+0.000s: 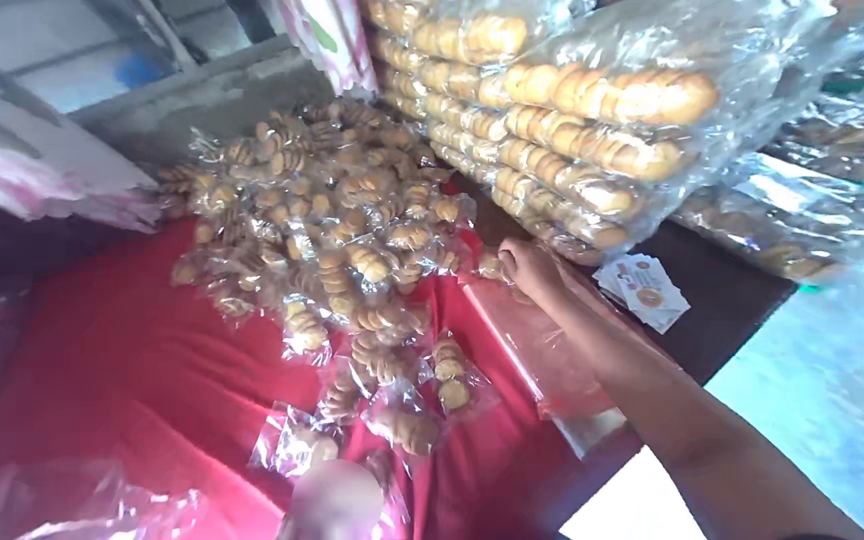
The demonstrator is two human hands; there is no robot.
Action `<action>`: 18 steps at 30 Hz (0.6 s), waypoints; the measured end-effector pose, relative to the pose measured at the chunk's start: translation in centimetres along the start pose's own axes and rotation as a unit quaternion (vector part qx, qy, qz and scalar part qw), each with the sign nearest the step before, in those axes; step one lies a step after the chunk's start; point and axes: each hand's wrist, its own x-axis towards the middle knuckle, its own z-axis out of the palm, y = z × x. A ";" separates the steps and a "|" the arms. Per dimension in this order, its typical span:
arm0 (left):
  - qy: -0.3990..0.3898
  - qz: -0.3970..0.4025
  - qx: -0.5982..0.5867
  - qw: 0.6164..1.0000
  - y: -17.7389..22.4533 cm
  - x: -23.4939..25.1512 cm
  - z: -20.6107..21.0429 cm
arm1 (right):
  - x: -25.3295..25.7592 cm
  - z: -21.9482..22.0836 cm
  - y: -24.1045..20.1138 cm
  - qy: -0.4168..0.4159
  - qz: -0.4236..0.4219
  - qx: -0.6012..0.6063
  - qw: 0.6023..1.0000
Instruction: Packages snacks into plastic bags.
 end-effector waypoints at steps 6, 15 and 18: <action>-0.008 0.087 -0.015 0.996 5.2 0.9 5.9 | 0.5 4.3 3.5 -0.039 -0.087 -0.129 0.987; 0.066 -0.065 -0.240 0.966 6.2 -2.2 3.1 | -3.3 -3.2 -5.4 -0.009 -0.139 0.315 0.939; 0.031 -0.126 -0.444 0.886 5.8 1.8 3.2 | -9.7 -1.8 -12.2 -0.083 -0.238 0.248 0.935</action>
